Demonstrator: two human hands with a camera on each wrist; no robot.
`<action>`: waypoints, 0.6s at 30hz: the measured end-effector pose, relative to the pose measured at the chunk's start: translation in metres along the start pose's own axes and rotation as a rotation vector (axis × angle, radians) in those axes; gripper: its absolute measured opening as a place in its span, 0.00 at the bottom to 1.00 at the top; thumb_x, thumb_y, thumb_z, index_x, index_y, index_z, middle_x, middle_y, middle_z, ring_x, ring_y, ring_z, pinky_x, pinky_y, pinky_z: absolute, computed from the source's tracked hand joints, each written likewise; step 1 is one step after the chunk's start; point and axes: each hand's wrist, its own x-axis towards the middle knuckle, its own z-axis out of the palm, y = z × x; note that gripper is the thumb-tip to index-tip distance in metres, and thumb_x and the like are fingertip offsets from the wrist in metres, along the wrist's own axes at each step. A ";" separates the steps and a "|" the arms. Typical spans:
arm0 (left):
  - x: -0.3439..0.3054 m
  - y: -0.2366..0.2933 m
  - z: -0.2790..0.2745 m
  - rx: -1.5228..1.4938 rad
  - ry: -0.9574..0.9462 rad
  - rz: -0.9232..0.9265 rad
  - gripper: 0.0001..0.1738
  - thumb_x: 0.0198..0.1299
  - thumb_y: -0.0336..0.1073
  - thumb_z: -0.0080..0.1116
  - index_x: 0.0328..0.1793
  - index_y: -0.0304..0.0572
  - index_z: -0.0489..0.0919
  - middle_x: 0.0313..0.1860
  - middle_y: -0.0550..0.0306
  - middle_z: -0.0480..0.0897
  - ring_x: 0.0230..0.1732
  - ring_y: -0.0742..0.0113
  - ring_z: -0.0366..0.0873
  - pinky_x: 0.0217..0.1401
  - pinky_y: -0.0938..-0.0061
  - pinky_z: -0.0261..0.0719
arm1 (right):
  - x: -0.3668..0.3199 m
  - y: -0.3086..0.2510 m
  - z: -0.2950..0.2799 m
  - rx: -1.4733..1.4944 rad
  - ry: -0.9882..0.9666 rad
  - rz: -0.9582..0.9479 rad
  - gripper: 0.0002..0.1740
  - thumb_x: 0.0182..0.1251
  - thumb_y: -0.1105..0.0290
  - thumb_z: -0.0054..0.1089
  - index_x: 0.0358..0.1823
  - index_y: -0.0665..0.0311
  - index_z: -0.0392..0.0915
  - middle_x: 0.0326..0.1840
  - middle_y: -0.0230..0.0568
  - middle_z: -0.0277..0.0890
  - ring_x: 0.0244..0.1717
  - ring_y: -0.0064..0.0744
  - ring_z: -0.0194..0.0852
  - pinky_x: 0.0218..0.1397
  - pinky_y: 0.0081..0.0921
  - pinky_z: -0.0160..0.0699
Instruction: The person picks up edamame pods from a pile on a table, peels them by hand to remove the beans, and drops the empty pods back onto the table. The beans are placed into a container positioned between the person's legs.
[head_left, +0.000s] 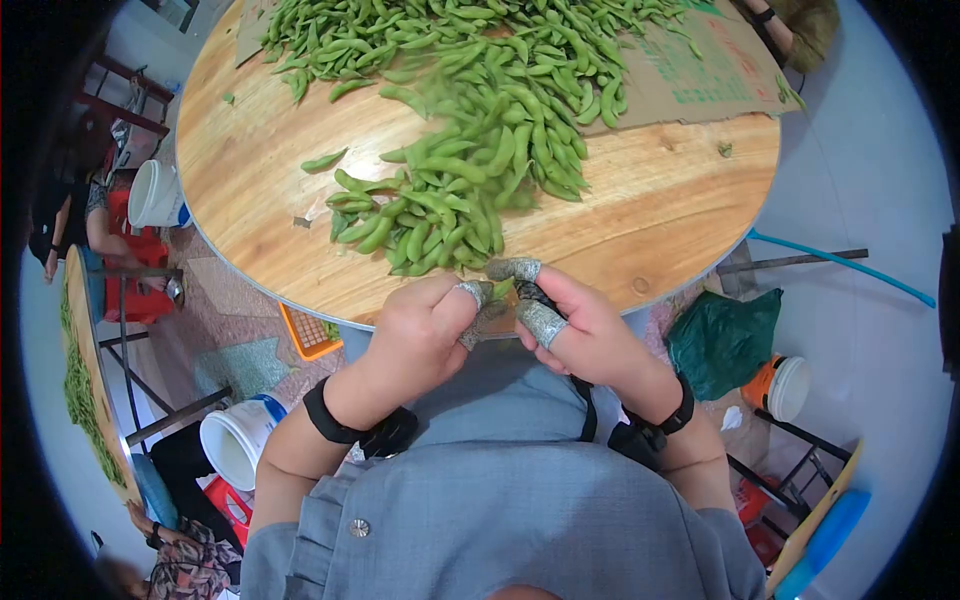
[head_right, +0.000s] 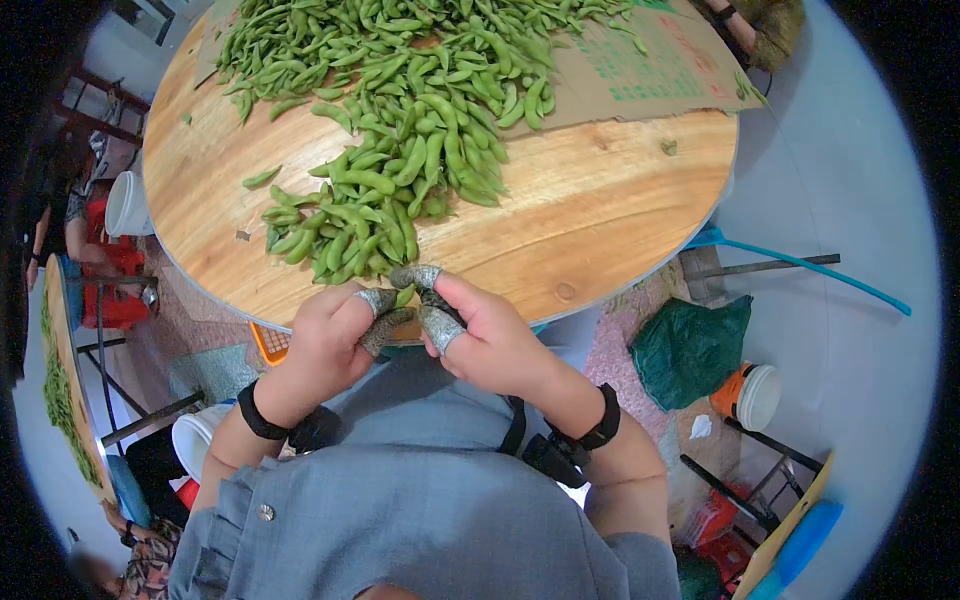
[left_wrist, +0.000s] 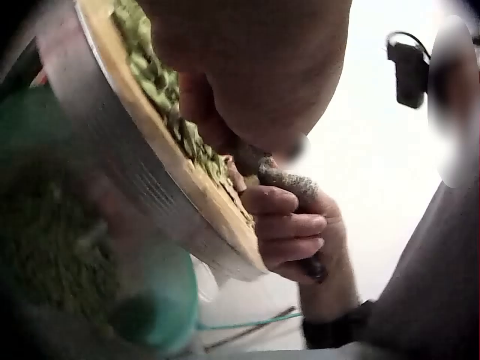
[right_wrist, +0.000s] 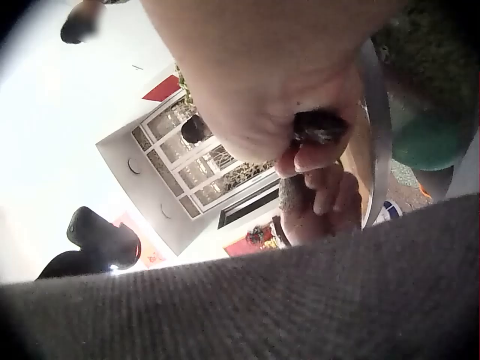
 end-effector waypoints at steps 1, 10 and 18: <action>0.003 0.000 -0.001 -0.083 0.010 0.000 0.07 0.63 0.34 0.61 0.41 0.37 0.79 0.29 0.60 0.80 0.26 0.71 0.76 0.27 0.71 0.73 | 0.000 0.000 -0.001 0.002 0.002 -0.001 0.22 0.71 0.74 0.42 0.66 0.58 0.65 0.26 0.26 0.70 0.17 0.13 0.59 0.19 0.14 0.60; 0.011 0.012 -0.006 -1.209 -0.232 -0.855 0.07 0.63 0.36 0.61 0.38 0.39 0.79 0.24 0.59 0.79 0.22 0.68 0.75 0.23 0.75 0.72 | -0.009 -0.007 -0.004 0.541 -0.105 0.213 0.14 0.74 0.73 0.41 0.59 0.58 0.66 0.28 0.29 0.69 0.15 0.14 0.58 0.16 0.14 0.60; 0.000 0.012 0.000 0.195 0.015 0.025 0.09 0.53 0.33 0.64 0.31 0.41 0.74 0.25 0.49 0.75 0.24 0.50 0.75 0.23 0.68 0.71 | -0.010 -0.013 0.009 0.201 0.016 0.058 0.19 0.75 0.73 0.37 0.65 0.61 0.64 0.28 0.30 0.70 0.17 0.15 0.64 0.17 0.15 0.64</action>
